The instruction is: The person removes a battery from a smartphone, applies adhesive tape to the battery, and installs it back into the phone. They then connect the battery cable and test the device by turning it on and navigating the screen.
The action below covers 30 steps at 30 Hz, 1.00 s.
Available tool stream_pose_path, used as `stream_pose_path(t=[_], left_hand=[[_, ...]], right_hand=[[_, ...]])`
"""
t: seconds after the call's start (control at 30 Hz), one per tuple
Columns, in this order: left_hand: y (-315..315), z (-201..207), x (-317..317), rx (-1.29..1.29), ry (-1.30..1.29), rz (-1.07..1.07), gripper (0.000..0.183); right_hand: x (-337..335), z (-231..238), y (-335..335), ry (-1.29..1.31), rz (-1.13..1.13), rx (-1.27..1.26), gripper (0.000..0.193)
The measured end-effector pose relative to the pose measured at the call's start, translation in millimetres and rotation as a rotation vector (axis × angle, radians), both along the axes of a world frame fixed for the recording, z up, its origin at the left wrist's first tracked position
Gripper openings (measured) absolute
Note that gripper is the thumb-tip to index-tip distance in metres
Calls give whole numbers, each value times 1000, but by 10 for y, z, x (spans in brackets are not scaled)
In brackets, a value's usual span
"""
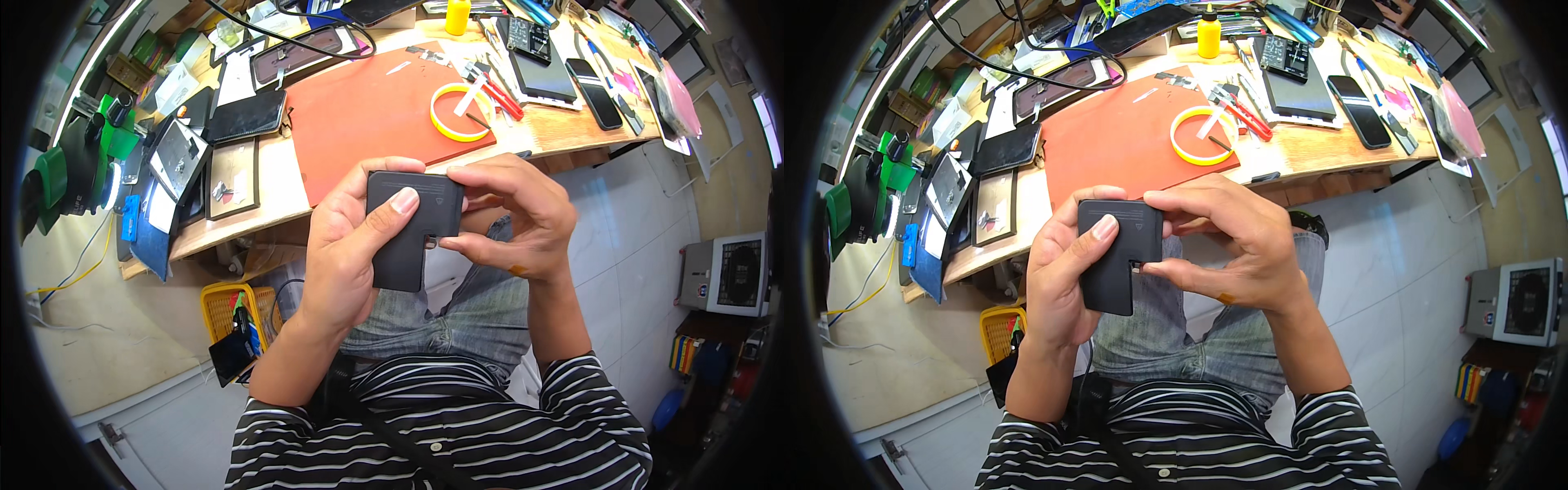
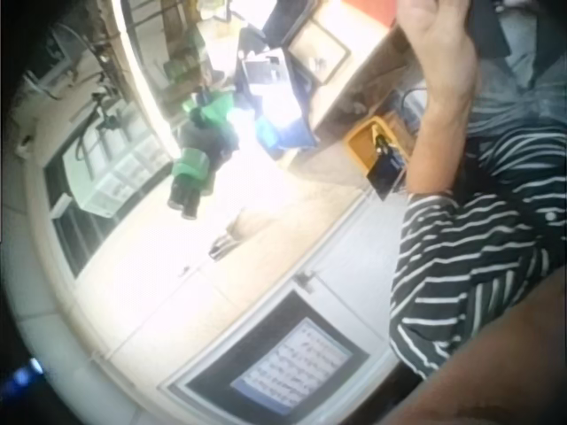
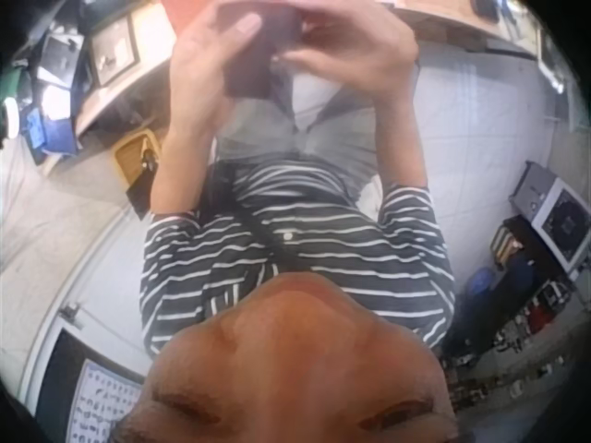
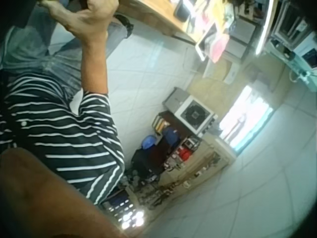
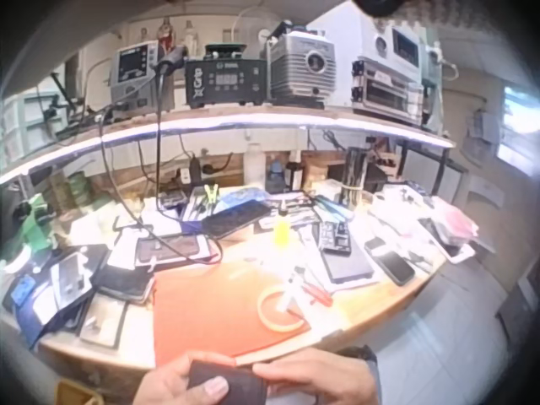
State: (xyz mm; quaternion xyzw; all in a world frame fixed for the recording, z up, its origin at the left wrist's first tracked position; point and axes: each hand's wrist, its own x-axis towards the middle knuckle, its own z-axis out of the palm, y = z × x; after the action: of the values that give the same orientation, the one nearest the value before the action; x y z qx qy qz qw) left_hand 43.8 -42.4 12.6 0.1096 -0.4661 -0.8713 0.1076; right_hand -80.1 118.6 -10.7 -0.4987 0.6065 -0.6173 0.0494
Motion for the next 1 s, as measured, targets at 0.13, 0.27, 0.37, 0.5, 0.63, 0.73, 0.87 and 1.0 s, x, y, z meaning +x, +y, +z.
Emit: stream_pose_path(t=[0.13,0.27,0.37,0.5,0.63,0.73,0.87,1.0], left_hand=[[-37,4,-22,-55,27,20,32],[-9,17,-69,-53,17,81,32],[5,15,-60,-101,-5,105,32],[60,46,-21,-203,-66,161,29],[26,-23,29,-394,-100,105,20],[-81,-126,65,-702,-61,27,26],[-58,-40,33,-825,-90,-57,29],[29,-13,-29,-915,-57,-84,35]], right_hand=[[71,0,-66,-257,16,-99,73],[-30,8,-7,-366,23,-55,69],[-23,78,39,-629,90,34,59],[21,60,18,-574,138,158,34],[92,-37,-20,-687,160,225,16],[121,-85,5,-660,205,292,17],[139,-170,97,-722,212,365,22],[101,-234,210,-486,213,372,29]])
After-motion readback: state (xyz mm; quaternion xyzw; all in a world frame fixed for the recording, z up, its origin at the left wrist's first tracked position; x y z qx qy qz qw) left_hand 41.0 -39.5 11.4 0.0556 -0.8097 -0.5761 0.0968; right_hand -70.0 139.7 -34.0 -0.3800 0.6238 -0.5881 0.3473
